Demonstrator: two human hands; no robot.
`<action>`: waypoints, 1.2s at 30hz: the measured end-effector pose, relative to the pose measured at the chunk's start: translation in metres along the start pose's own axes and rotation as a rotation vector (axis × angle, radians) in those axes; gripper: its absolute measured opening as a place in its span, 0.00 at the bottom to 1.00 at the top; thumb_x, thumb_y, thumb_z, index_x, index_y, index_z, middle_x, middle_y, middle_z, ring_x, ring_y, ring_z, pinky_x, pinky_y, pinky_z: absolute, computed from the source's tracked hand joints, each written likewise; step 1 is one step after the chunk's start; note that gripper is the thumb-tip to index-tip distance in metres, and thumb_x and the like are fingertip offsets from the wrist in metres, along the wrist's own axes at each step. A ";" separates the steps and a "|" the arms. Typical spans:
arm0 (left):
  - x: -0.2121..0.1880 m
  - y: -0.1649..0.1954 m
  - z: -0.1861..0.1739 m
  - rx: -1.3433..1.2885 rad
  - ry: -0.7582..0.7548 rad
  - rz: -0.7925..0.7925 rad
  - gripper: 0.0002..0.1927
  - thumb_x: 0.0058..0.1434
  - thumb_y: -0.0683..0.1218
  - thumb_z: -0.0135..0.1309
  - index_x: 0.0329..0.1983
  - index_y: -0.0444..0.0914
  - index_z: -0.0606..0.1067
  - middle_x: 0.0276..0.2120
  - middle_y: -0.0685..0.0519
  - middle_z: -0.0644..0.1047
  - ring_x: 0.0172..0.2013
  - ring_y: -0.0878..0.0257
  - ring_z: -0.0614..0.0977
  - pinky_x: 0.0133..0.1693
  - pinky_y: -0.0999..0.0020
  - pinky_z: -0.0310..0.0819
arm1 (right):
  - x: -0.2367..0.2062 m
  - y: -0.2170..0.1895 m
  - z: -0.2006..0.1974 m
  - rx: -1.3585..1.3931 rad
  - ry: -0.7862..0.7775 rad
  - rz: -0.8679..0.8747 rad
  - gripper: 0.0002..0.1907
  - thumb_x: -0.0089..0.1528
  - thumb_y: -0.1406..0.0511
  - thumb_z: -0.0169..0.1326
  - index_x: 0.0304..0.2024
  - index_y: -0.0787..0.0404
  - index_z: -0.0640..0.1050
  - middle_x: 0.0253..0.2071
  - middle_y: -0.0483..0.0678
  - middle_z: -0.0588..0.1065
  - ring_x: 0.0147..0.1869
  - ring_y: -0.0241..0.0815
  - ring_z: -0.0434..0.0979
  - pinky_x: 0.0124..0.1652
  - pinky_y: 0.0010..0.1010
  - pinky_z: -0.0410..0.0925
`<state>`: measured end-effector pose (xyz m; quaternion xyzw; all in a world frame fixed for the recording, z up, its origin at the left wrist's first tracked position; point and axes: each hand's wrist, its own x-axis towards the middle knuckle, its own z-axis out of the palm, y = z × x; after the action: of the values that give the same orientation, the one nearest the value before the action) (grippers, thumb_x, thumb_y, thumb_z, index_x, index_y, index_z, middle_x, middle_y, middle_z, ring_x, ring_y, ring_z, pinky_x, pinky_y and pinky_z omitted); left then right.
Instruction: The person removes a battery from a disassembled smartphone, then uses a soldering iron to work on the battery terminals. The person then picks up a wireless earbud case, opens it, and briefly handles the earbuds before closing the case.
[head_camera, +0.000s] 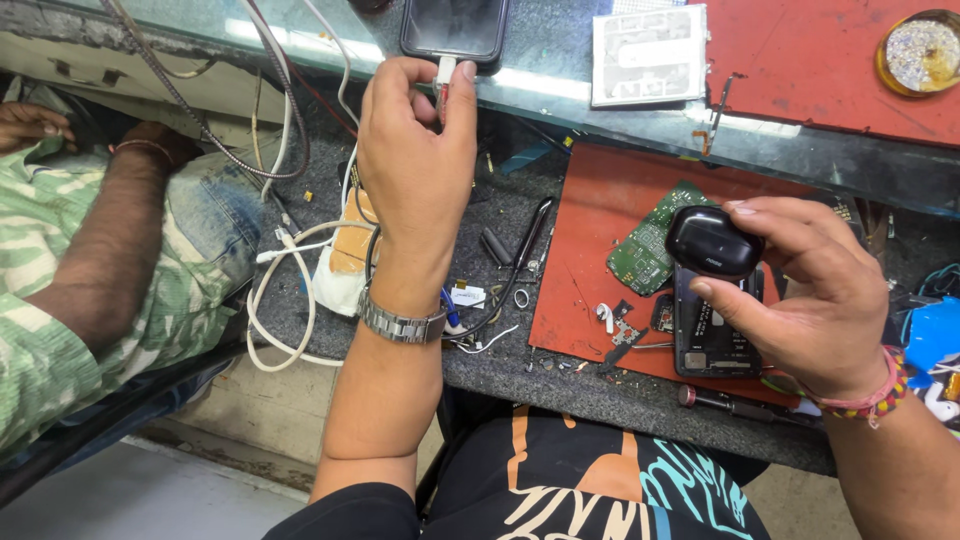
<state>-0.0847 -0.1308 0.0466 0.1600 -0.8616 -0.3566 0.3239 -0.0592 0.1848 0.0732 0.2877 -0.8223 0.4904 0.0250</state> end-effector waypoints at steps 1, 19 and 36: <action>0.000 0.000 0.002 -0.010 -0.009 -0.029 0.14 0.67 0.51 0.63 0.44 0.36 0.75 0.29 0.55 0.69 0.29 0.63 0.72 0.33 0.64 0.70 | 0.000 0.001 -0.001 -0.020 0.000 -0.011 0.29 0.53 0.73 0.68 0.56 0.68 0.74 0.57 0.55 0.72 0.62 0.44 0.77 0.61 0.32 0.72; 0.008 -0.006 0.002 -0.026 -0.086 0.004 0.13 0.68 0.48 0.61 0.39 0.34 0.74 0.21 0.56 0.69 0.24 0.64 0.72 0.30 0.65 0.68 | -0.003 0.005 0.000 -0.051 -0.017 -0.023 0.29 0.54 0.70 0.70 0.56 0.65 0.75 0.57 0.55 0.75 0.60 0.44 0.78 0.56 0.28 0.73; 0.004 -0.006 0.005 -0.115 -0.055 0.043 0.12 0.74 0.45 0.53 0.55 0.32 0.73 0.23 0.55 0.74 0.24 0.66 0.77 0.29 0.68 0.70 | -0.001 0.002 -0.002 -0.096 0.000 -0.051 0.28 0.54 0.68 0.71 0.56 0.63 0.76 0.56 0.56 0.76 0.60 0.46 0.80 0.57 0.31 0.74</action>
<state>-0.0906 -0.1349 0.0414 0.1127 -0.8516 -0.4027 0.3161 -0.0595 0.1877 0.0726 0.3070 -0.8372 0.4497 0.0509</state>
